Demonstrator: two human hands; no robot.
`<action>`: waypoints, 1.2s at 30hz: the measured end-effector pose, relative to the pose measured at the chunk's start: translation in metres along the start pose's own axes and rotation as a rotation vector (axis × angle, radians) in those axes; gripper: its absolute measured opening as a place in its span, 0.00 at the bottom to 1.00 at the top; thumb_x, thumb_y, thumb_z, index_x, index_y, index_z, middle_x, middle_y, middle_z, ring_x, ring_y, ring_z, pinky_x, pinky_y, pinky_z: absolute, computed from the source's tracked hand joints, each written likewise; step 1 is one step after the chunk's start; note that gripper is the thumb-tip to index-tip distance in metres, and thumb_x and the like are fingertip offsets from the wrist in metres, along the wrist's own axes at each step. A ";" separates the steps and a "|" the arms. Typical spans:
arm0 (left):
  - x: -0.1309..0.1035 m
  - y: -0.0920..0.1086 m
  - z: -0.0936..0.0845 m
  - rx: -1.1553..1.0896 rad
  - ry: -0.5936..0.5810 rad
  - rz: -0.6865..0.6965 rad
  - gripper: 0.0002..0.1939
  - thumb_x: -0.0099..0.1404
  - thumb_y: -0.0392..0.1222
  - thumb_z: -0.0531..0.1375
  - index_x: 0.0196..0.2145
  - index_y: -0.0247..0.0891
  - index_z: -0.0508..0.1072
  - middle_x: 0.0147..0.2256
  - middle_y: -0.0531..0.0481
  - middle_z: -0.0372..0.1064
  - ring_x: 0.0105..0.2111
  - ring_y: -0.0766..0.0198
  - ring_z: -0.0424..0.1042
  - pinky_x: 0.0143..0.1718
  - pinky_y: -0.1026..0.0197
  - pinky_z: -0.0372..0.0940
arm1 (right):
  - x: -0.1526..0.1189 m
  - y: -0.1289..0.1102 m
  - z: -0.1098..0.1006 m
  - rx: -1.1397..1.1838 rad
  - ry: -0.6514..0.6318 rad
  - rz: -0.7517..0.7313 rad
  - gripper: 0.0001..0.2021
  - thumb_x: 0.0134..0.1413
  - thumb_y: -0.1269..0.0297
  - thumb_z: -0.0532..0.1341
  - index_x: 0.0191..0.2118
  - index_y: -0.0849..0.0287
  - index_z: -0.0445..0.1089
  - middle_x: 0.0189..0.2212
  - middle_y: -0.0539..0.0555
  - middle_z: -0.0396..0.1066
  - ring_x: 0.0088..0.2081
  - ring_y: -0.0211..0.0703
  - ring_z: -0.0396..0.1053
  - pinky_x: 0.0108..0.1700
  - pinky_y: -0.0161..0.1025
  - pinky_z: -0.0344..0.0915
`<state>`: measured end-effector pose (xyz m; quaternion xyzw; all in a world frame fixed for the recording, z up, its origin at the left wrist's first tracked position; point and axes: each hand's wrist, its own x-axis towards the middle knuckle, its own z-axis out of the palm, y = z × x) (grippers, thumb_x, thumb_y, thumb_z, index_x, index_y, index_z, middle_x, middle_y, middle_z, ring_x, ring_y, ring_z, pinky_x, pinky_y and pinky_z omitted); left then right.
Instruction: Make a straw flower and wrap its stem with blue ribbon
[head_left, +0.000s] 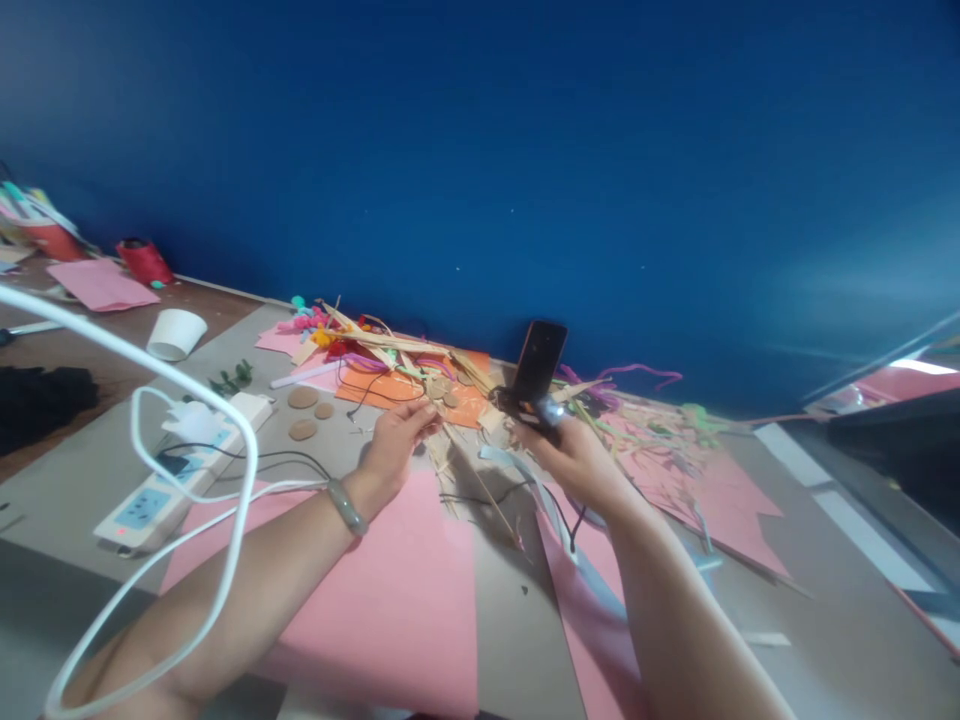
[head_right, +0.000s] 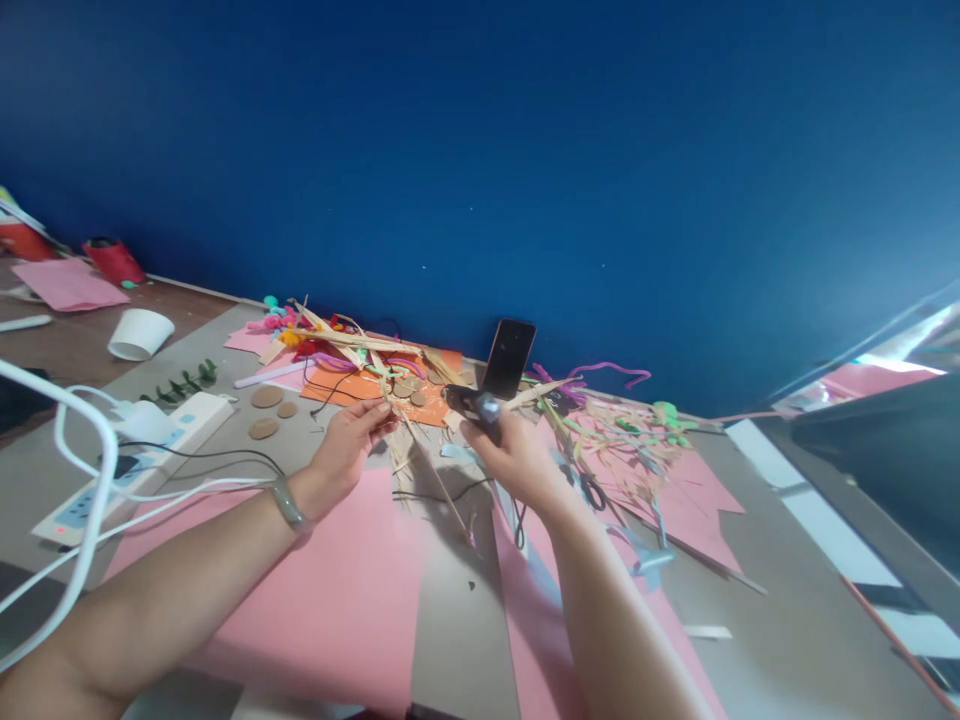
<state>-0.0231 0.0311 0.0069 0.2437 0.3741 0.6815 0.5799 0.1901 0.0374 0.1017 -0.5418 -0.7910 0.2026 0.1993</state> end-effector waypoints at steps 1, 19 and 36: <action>0.000 0.000 0.000 0.021 -0.003 0.015 0.13 0.47 0.44 0.71 0.28 0.33 0.77 0.27 0.50 0.74 0.28 0.68 0.71 0.37 0.63 0.65 | 0.002 0.002 -0.001 -0.100 0.043 -0.010 0.10 0.55 0.57 0.56 0.32 0.59 0.65 0.24 0.52 0.68 0.26 0.42 0.65 0.28 0.36 0.55; -0.014 -0.002 0.005 0.243 -0.124 0.028 0.11 0.50 0.45 0.70 0.29 0.34 0.79 0.27 0.48 0.75 0.29 0.66 0.71 0.36 0.63 0.65 | 0.014 0.047 0.025 -0.744 -0.086 0.206 0.19 0.52 0.60 0.62 0.46 0.68 0.67 0.43 0.68 0.69 0.46 0.63 0.68 0.48 0.52 0.58; -0.031 -0.003 0.008 0.501 -0.419 0.090 0.07 0.55 0.42 0.67 0.28 0.35 0.78 0.25 0.49 0.73 0.26 0.66 0.67 0.31 0.63 0.62 | 0.006 0.002 0.041 0.708 -0.170 0.053 0.08 0.44 0.62 0.63 0.24 0.63 0.72 0.21 0.49 0.68 0.25 0.35 0.62 0.29 0.33 0.57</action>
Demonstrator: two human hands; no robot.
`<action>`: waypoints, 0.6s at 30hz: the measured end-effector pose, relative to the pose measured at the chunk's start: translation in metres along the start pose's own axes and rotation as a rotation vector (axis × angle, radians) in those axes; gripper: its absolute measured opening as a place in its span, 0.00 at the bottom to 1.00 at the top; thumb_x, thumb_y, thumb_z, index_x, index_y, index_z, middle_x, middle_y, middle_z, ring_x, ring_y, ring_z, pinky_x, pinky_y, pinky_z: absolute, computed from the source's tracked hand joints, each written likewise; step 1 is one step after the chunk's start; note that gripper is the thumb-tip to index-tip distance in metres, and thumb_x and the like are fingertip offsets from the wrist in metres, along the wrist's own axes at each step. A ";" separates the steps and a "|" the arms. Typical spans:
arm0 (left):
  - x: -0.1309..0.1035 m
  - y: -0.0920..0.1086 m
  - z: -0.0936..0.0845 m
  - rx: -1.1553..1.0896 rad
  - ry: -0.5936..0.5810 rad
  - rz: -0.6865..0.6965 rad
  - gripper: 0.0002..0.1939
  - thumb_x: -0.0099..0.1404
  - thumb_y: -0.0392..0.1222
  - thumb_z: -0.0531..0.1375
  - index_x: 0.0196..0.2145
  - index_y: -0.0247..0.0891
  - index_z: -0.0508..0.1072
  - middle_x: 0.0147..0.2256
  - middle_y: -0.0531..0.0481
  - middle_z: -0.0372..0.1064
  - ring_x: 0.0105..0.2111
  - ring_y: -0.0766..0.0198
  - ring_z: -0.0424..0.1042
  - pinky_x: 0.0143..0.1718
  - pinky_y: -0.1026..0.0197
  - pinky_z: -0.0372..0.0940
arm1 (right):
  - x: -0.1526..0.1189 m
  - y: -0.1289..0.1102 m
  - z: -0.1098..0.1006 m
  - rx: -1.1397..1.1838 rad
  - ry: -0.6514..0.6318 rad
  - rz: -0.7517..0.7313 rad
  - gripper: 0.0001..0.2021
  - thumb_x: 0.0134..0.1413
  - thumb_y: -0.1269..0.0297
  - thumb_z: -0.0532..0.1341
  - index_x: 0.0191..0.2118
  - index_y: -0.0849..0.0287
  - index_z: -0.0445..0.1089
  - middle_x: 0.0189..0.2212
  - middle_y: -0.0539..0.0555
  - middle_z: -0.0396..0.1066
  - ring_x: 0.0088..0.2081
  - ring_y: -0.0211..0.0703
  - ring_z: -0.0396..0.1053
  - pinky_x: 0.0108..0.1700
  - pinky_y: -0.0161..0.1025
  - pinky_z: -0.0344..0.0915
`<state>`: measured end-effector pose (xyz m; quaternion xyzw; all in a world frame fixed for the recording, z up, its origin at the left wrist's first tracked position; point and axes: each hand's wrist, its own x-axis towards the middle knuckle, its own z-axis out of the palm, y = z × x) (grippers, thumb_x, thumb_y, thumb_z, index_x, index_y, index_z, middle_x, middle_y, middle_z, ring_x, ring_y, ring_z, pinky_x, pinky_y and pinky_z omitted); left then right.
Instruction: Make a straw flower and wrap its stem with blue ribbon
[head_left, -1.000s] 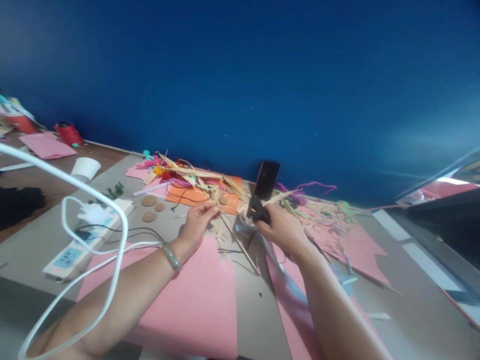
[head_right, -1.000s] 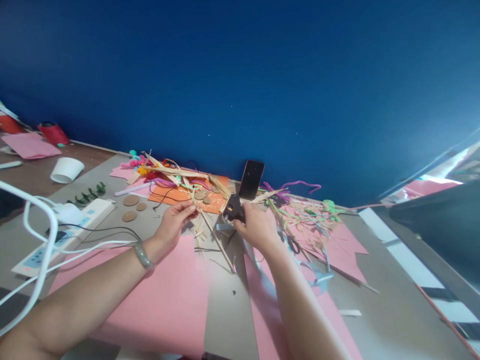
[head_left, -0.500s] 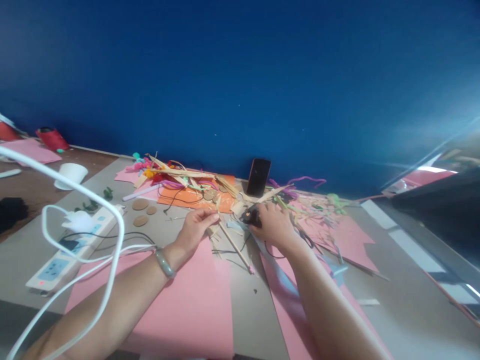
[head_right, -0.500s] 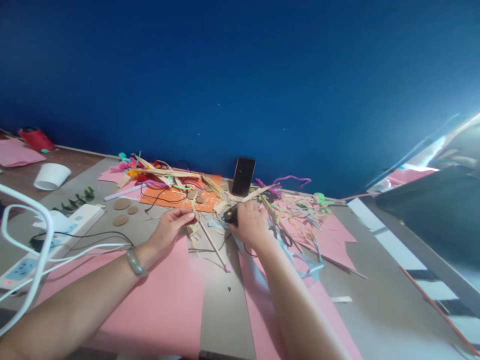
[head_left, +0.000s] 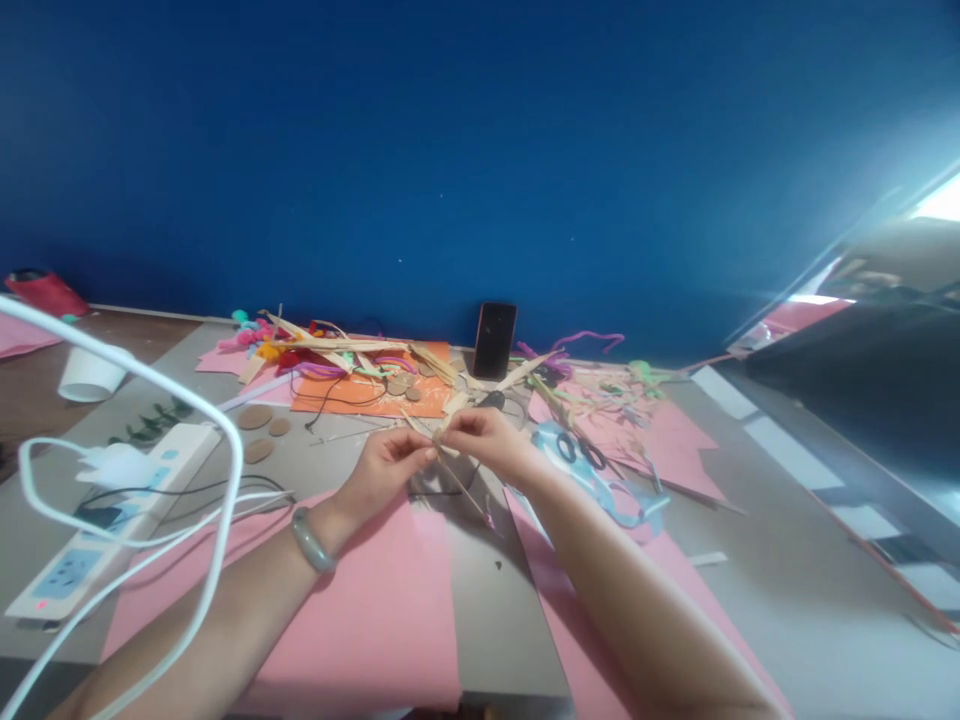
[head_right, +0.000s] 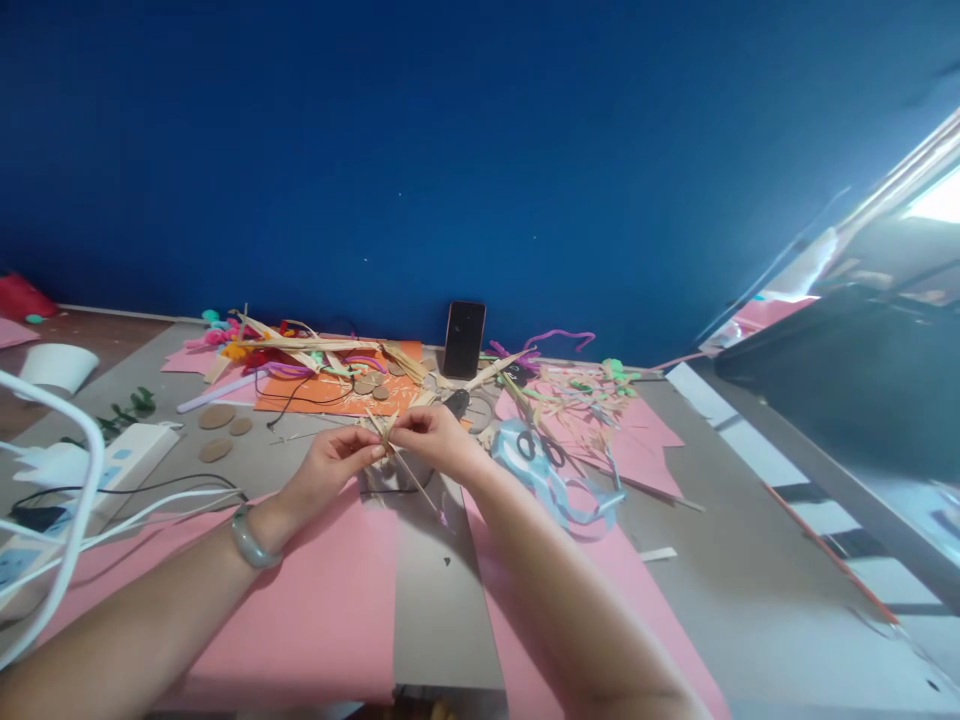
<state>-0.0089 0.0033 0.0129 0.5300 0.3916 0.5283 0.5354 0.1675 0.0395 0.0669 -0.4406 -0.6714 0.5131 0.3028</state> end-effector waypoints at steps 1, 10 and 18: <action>0.000 0.000 0.000 0.025 0.001 0.013 0.07 0.56 0.42 0.66 0.27 0.35 0.78 0.25 0.49 0.73 0.26 0.65 0.67 0.30 0.63 0.62 | 0.000 0.001 0.000 0.016 -0.014 0.002 0.08 0.44 0.62 0.63 0.23 0.63 0.72 0.20 0.48 0.67 0.25 0.35 0.61 0.29 0.33 0.56; -0.001 0.000 0.003 0.027 0.023 0.021 0.07 0.54 0.43 0.67 0.26 0.36 0.79 0.26 0.48 0.74 0.27 0.64 0.69 0.32 0.62 0.62 | -0.004 -0.003 -0.001 0.059 -0.072 0.065 0.06 0.44 0.64 0.64 0.25 0.62 0.71 0.19 0.46 0.66 0.22 0.32 0.58 0.26 0.31 0.52; -0.001 0.000 0.004 -0.010 0.069 -0.001 0.07 0.55 0.43 0.67 0.28 0.35 0.78 0.27 0.48 0.75 0.29 0.63 0.70 0.33 0.62 0.64 | -0.001 0.000 -0.007 0.007 0.013 0.045 0.10 0.47 0.59 0.64 0.27 0.62 0.70 0.18 0.45 0.63 0.20 0.31 0.56 0.24 0.31 0.50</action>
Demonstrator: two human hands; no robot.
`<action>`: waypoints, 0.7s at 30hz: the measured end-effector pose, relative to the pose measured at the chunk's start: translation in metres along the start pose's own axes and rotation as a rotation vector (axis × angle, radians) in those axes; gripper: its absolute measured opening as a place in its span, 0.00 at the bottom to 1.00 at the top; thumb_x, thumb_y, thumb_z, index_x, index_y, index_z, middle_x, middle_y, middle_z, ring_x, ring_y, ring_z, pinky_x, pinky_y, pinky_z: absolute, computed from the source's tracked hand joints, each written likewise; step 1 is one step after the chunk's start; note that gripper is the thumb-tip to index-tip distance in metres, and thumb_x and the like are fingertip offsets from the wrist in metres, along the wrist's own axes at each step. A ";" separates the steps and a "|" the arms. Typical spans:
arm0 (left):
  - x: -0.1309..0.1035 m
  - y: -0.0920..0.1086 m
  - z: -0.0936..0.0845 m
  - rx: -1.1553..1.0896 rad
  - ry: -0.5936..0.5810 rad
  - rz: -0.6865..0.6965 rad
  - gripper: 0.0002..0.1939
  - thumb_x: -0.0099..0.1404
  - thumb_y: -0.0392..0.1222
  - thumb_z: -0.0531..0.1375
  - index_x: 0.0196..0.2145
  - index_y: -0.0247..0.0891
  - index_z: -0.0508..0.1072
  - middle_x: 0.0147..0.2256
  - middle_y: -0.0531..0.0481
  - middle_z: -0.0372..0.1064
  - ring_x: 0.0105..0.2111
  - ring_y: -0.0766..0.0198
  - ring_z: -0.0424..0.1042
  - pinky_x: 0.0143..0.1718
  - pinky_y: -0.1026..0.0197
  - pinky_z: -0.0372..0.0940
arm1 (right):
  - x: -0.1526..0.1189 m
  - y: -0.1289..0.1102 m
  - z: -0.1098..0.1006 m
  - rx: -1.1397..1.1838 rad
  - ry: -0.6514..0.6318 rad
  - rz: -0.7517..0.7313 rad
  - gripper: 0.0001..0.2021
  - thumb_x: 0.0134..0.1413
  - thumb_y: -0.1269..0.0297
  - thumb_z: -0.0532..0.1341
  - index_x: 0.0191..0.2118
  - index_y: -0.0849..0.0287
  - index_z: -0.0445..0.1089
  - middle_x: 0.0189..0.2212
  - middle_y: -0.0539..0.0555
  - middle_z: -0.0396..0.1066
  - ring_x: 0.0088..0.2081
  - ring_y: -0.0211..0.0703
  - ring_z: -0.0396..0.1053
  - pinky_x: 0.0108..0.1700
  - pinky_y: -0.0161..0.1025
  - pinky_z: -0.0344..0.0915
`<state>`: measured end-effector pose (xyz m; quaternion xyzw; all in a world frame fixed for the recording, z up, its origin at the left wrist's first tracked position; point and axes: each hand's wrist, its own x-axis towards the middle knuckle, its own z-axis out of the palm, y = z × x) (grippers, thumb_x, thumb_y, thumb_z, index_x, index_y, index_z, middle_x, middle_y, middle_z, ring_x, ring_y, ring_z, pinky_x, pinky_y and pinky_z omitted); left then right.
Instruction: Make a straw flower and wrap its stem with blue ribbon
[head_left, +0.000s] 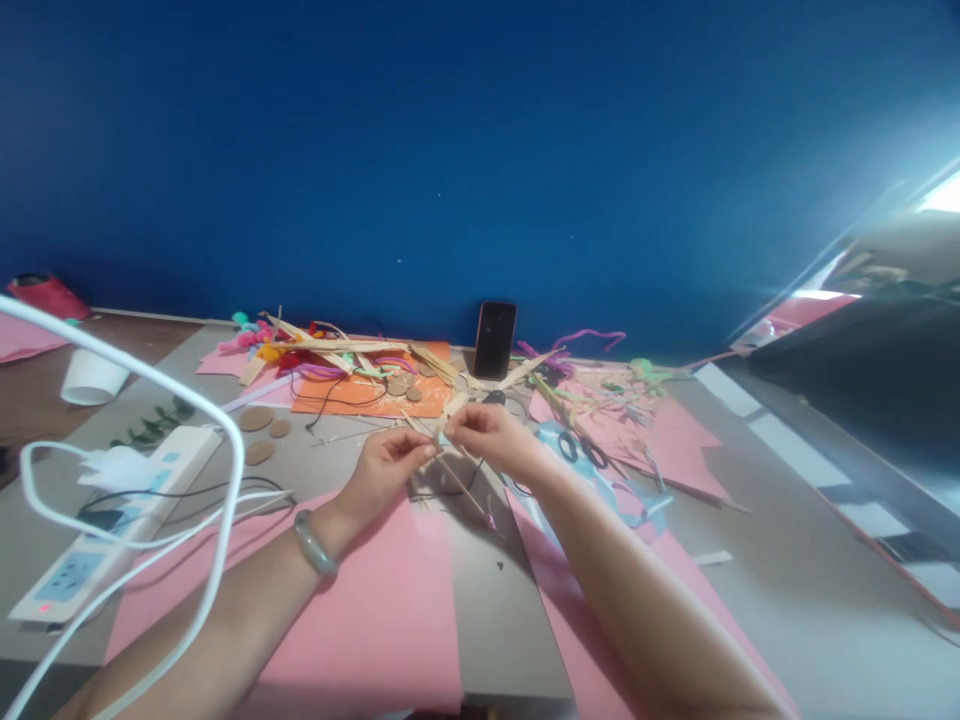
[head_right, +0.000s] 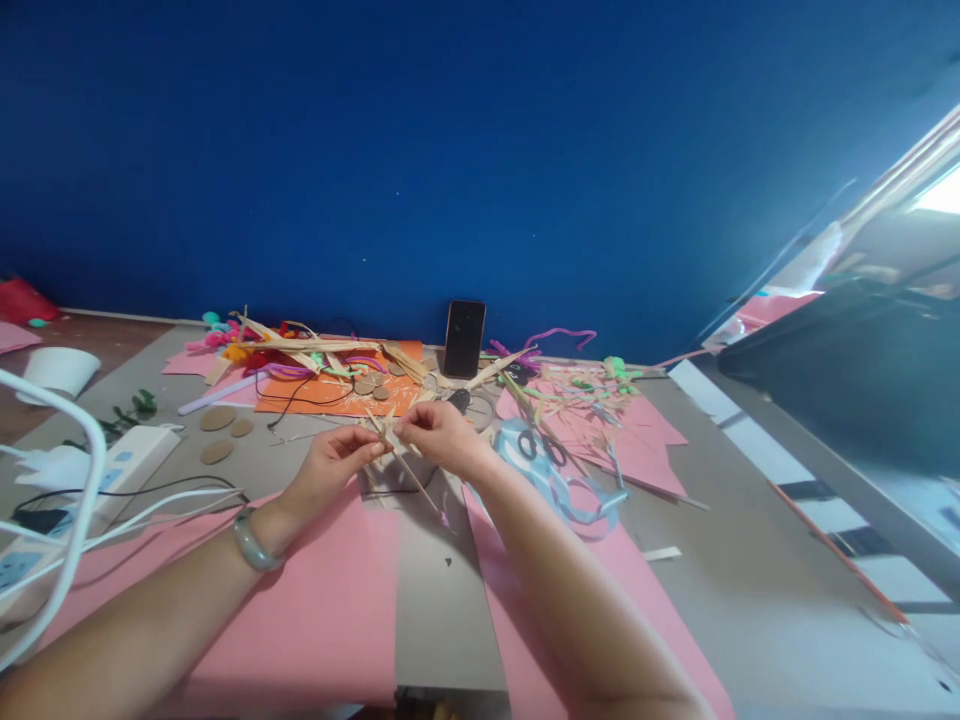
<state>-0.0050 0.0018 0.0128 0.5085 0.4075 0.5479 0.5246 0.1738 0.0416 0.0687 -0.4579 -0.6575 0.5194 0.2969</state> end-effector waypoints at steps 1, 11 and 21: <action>0.000 0.000 0.000 -0.018 0.025 -0.010 0.08 0.55 0.43 0.67 0.28 0.35 0.78 0.27 0.48 0.75 0.29 0.63 0.71 0.34 0.61 0.64 | 0.001 0.001 -0.001 0.007 0.046 -0.016 0.11 0.47 0.58 0.64 0.26 0.62 0.70 0.17 0.45 0.62 0.20 0.31 0.56 0.24 0.31 0.50; 0.002 0.002 0.000 -0.120 0.086 -0.076 0.10 0.53 0.44 0.69 0.28 0.34 0.77 0.26 0.50 0.74 0.26 0.67 0.69 0.30 0.65 0.63 | 0.012 0.006 0.001 0.214 0.194 -0.061 0.11 0.40 0.60 0.68 0.26 0.61 0.70 0.16 0.48 0.68 0.19 0.34 0.63 0.25 0.33 0.60; -0.001 0.001 0.005 -0.217 0.044 -0.120 0.13 0.52 0.46 0.69 0.29 0.34 0.75 0.27 0.47 0.76 0.19 0.69 0.68 0.21 0.66 0.62 | -0.001 -0.006 0.010 0.241 0.307 -0.129 0.09 0.40 0.63 0.68 0.26 0.61 0.70 0.22 0.48 0.70 0.21 0.34 0.65 0.28 0.34 0.64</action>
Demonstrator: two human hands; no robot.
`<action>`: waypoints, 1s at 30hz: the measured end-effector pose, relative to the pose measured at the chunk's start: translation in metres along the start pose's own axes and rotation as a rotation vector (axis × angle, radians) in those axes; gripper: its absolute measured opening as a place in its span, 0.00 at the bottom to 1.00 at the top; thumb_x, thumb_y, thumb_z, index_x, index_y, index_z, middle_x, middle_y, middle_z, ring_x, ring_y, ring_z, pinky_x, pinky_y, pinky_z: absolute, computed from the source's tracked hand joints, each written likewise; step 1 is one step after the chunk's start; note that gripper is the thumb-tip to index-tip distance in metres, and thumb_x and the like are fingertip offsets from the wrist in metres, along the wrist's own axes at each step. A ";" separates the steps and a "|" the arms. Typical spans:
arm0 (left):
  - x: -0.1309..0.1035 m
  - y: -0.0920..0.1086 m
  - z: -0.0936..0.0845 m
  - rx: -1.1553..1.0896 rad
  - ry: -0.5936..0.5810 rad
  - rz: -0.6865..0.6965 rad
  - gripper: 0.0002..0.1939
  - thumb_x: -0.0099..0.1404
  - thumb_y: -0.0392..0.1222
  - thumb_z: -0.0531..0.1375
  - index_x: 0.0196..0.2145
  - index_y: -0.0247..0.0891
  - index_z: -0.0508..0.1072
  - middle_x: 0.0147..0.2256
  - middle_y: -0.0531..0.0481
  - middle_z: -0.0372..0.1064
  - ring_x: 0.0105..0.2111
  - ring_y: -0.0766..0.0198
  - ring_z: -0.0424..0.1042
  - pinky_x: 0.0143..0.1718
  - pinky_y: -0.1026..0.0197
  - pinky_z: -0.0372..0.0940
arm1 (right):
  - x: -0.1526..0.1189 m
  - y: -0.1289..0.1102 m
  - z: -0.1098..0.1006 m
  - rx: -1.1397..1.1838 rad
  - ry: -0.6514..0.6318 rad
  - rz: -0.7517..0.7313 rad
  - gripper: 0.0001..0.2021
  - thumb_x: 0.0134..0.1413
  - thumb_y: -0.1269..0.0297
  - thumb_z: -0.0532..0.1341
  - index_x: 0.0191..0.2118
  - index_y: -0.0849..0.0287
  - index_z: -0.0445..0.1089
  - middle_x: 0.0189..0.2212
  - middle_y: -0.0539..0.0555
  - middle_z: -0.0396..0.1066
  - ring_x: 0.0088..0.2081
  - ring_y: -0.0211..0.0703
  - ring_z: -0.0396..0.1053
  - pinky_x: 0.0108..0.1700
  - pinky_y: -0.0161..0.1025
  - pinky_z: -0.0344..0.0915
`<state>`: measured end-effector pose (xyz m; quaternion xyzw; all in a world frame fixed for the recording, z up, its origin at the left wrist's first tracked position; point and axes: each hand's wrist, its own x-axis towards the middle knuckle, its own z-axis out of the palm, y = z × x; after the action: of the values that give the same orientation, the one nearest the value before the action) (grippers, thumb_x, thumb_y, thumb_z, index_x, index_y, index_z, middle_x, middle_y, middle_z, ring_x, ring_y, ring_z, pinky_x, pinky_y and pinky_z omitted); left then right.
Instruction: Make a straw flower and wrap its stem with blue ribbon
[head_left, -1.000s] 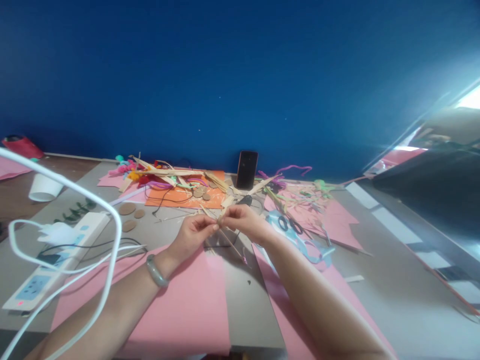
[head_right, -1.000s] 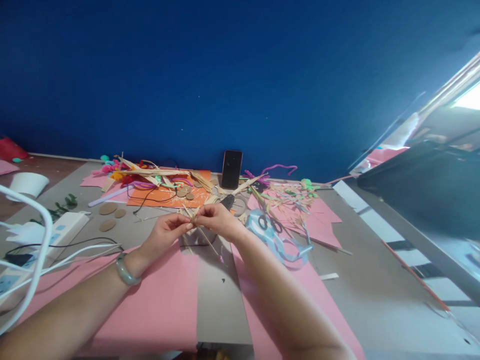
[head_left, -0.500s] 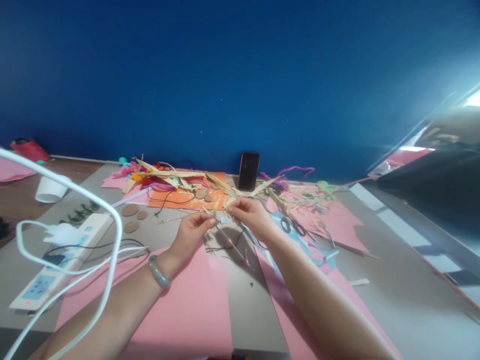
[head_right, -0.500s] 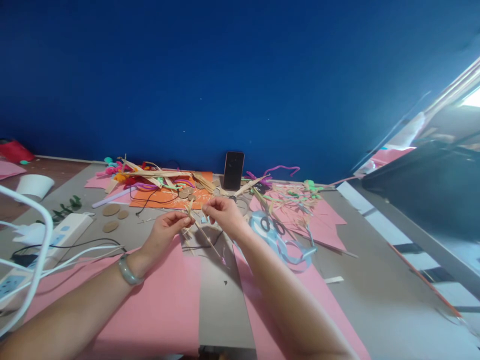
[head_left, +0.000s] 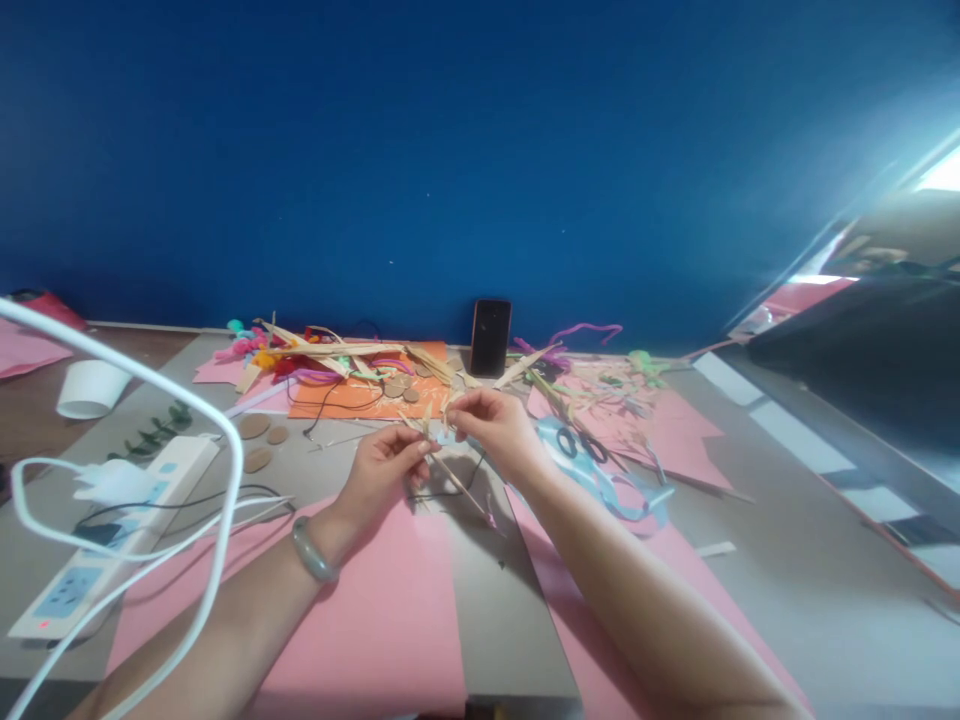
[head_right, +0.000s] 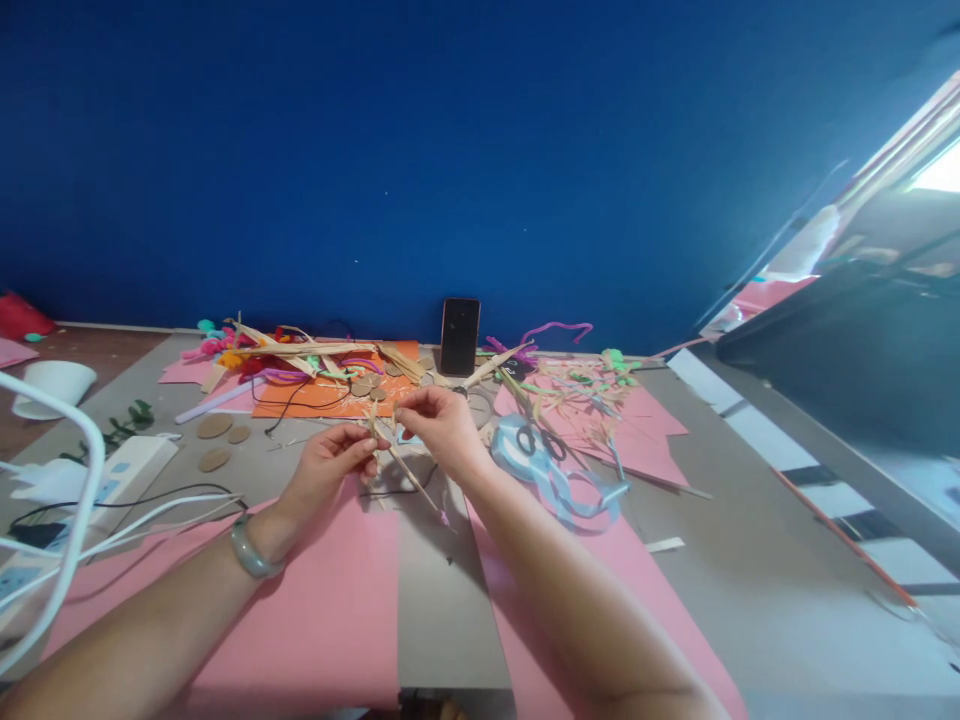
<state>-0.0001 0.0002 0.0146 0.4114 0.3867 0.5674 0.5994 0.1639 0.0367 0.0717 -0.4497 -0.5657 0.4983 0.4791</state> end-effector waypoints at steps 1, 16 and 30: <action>0.000 0.000 0.000 -0.007 -0.003 0.002 0.13 0.52 0.45 0.69 0.29 0.34 0.75 0.27 0.47 0.76 0.20 0.68 0.69 0.22 0.65 0.64 | -0.001 -0.002 0.001 -0.002 0.008 -0.010 0.09 0.40 0.64 0.68 0.26 0.61 0.69 0.22 0.48 0.70 0.21 0.33 0.65 0.28 0.34 0.64; -0.003 0.005 0.004 0.016 0.064 0.001 0.13 0.49 0.43 0.71 0.28 0.35 0.74 0.23 0.51 0.74 0.21 0.67 0.72 0.26 0.64 0.68 | -0.014 -0.004 0.011 -0.114 0.076 -0.165 0.04 0.47 0.66 0.63 0.27 0.59 0.68 0.25 0.49 0.71 0.28 0.38 0.68 0.33 0.35 0.65; 0.000 0.003 0.001 0.061 0.069 -0.008 0.14 0.49 0.45 0.71 0.28 0.33 0.76 0.22 0.49 0.74 0.21 0.65 0.73 0.26 0.64 0.69 | -0.016 -0.002 0.013 -0.251 0.119 -0.258 0.02 0.49 0.70 0.61 0.28 0.59 0.68 0.25 0.49 0.72 0.29 0.38 0.69 0.34 0.35 0.63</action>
<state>-0.0004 0.0001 0.0172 0.4081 0.4258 0.5667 0.5753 0.1535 0.0196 0.0715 -0.4582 -0.6472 0.3307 0.5116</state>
